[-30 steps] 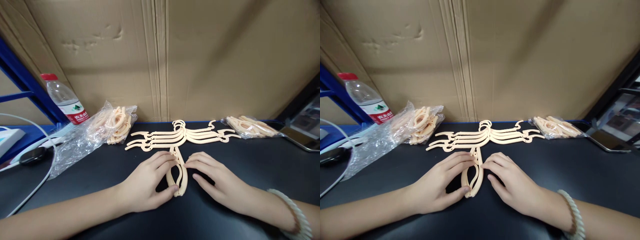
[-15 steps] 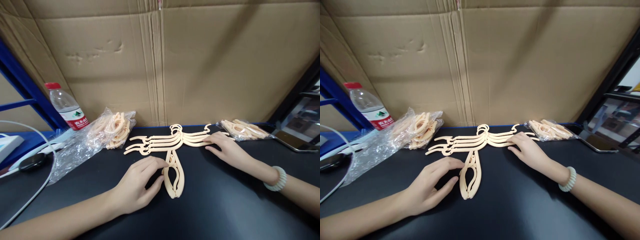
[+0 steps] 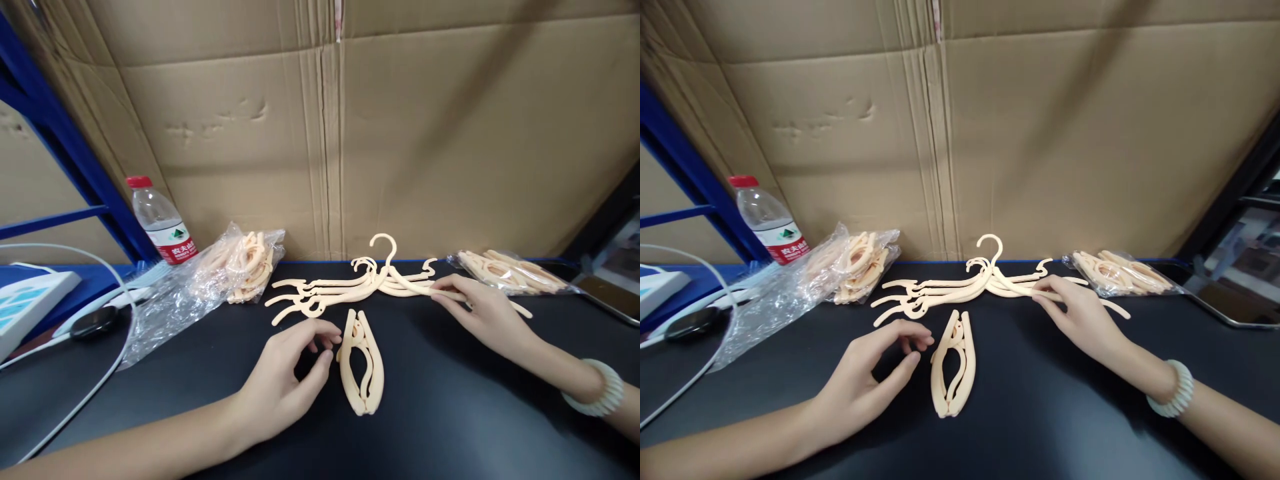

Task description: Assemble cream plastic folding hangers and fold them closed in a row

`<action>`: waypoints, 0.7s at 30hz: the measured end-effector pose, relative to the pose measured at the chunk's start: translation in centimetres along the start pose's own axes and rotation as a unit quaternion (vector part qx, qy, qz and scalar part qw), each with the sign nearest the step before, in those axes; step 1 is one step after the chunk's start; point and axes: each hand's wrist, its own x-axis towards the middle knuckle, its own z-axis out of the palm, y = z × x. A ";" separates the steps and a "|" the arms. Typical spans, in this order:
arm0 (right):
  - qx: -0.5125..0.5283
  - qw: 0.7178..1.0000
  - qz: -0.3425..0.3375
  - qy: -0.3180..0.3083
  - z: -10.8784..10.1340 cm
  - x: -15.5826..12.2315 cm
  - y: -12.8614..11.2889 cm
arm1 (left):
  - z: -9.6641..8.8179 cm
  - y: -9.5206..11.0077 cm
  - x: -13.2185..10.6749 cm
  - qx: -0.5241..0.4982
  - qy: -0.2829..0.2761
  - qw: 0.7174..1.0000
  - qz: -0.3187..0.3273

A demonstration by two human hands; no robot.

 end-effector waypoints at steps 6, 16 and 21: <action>-0.055 0.989 -0.021 0.136 -0.7 0.3 -0.6 | 0.2 -0.8 0.6 -0.177 0.062 0.970 -0.152; -0.046 0.985 -0.107 0.128 0.3 -0.7 -2.0 | 0.4 -1.0 0.7 -0.243 0.120 0.949 -0.162; -0.043 0.985 -0.130 0.109 0.3 -0.9 -3.3 | 0.5 -1.5 0.6 -0.205 0.085 0.964 -0.143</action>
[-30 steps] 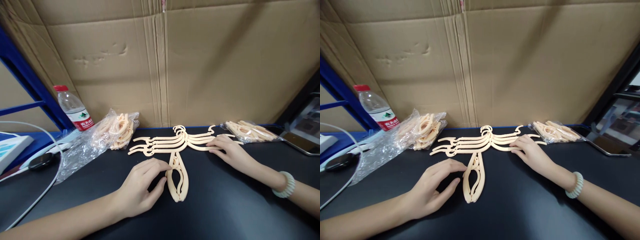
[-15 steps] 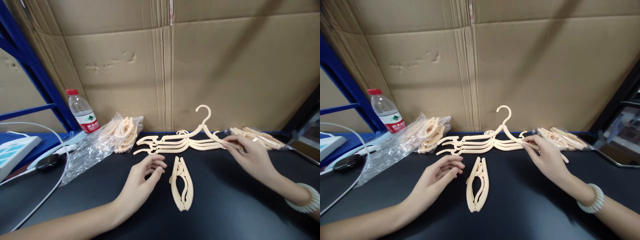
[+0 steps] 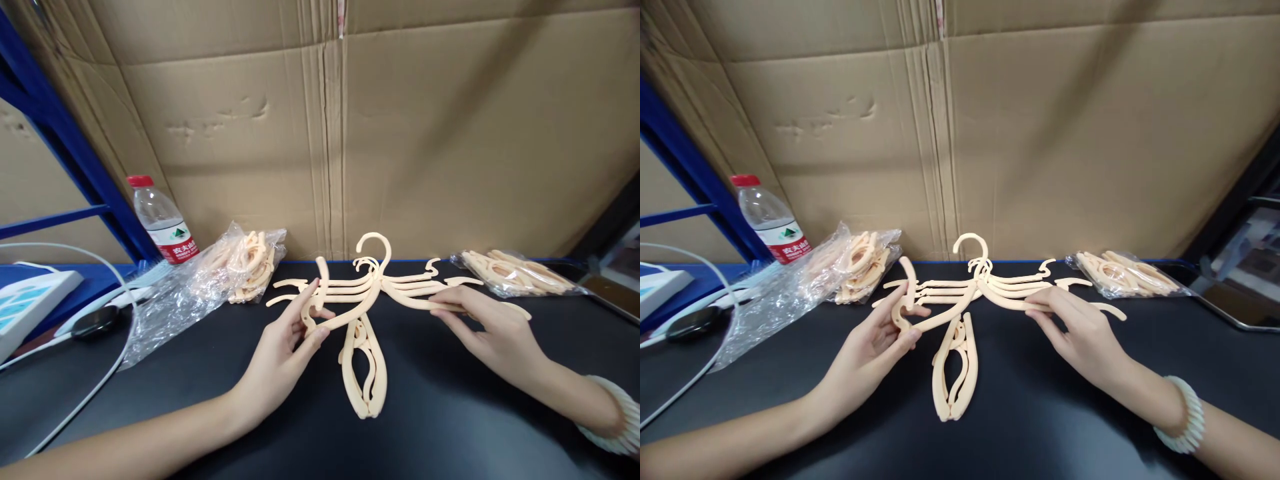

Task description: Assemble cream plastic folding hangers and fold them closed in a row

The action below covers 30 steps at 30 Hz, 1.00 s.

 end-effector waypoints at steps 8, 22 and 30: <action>-0.007 0.999 -0.042 -0.005 -0.3 0.2 0.6 | -0.5 0.5 0.9 0.042 0.017 0.998 -0.036; -0.221 0.975 -0.015 0.000 -1.6 0.0 1.4 | -0.6 0.3 1.1 0.005 0.036 0.997 -0.062; 0.001 0.999 -0.012 0.045 -1.0 0.2 0.5 | -0.5 0.8 1.0 -0.005 0.029 0.998 -0.056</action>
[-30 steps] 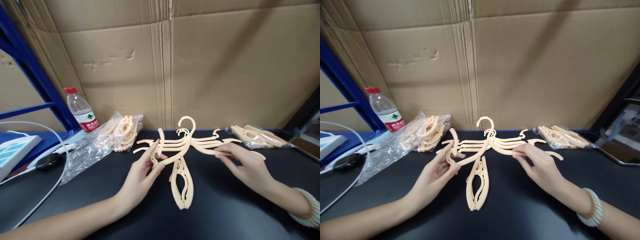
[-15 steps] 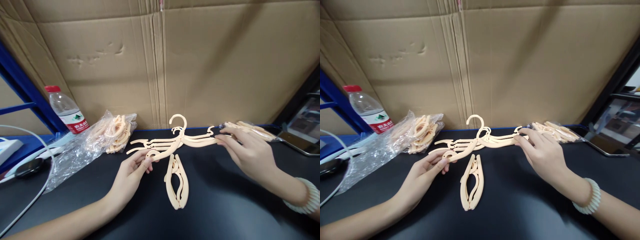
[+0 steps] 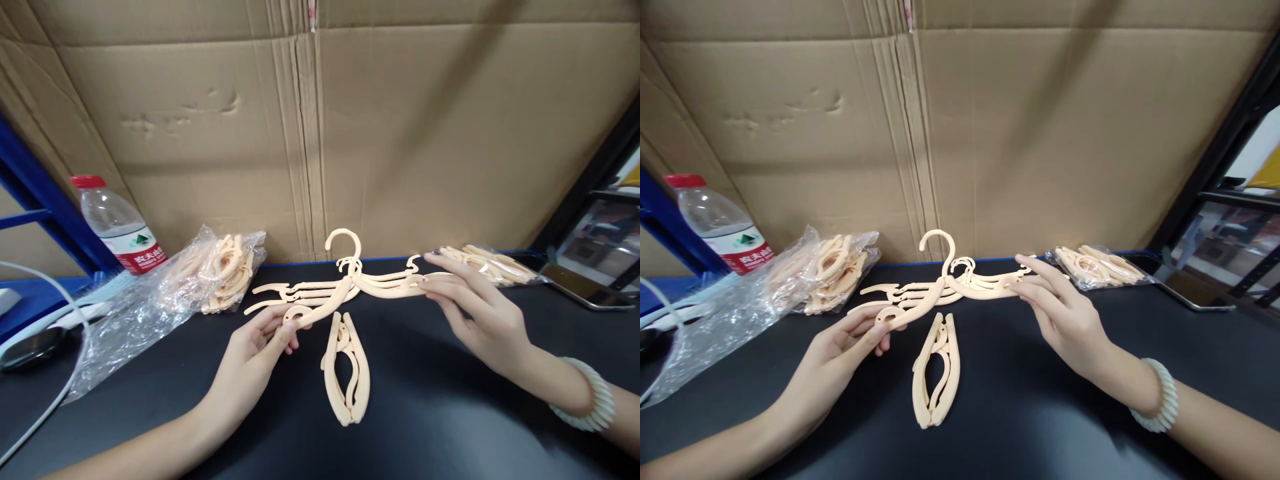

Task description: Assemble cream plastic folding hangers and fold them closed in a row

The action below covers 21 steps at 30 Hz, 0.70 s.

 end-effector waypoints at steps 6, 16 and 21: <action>0.228 0.953 0.192 -0.047 0.1 0.7 0.3 | 0.0 -0.3 0.1 -0.002 0.044 0.999 -0.009; 0.508 0.765 0.395 0.025 0.8 0.9 -2.8 | 0.9 0.7 -0.5 -0.099 -0.006 0.994 -0.043; 0.547 0.741 0.368 -0.124 0.3 0.6 -5.6 | 1.4 1.2 -1.1 -0.092 -0.043 0.994 -0.046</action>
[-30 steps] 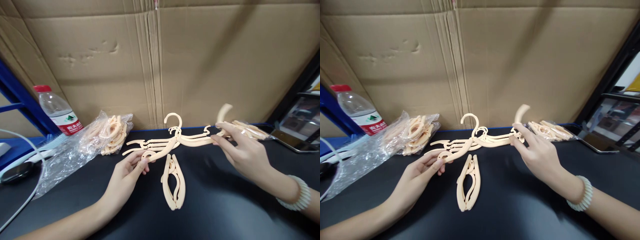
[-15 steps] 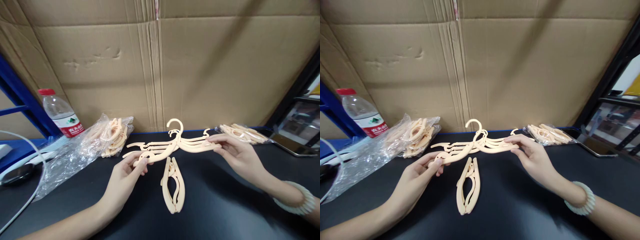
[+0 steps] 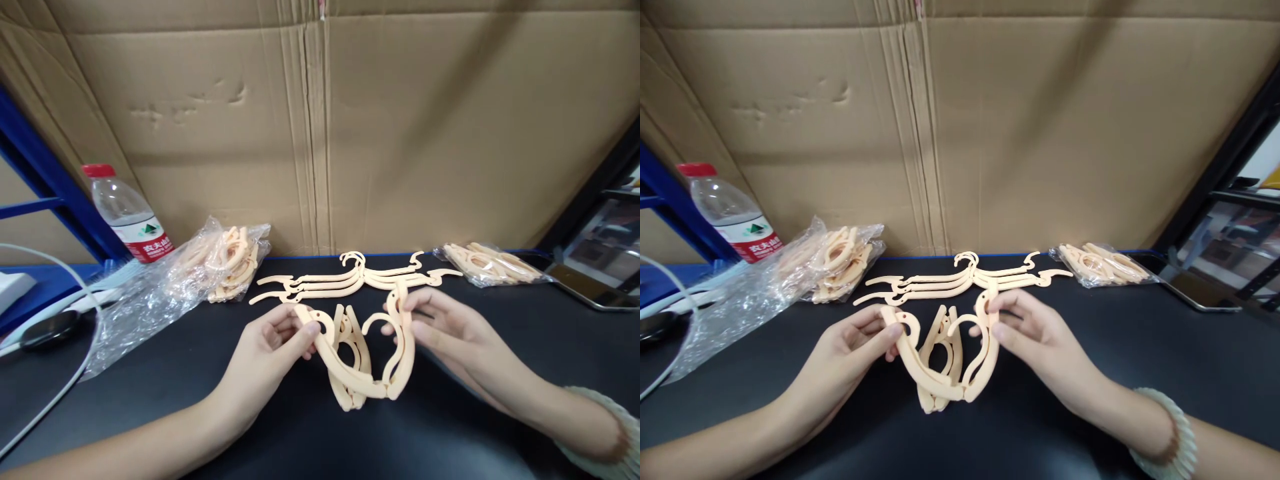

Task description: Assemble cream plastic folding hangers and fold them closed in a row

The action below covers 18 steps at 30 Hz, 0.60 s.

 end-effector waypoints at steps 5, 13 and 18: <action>-0.139 0.973 0.005 -0.185 1.2 -1.4 -1.8 | 0.8 0.4 -0.8 -0.012 -0.038 0.999 -0.019; -0.316 0.924 -0.072 -0.204 1.1 -2.3 -2.5 | 1.4 0.9 -1.7 -0.033 -0.099 0.994 -0.012; -0.285 0.930 -0.021 -0.232 1.6 -2.5 -3.1 | 1.7 1.0 -1.5 -0.011 -0.073 0.997 -0.017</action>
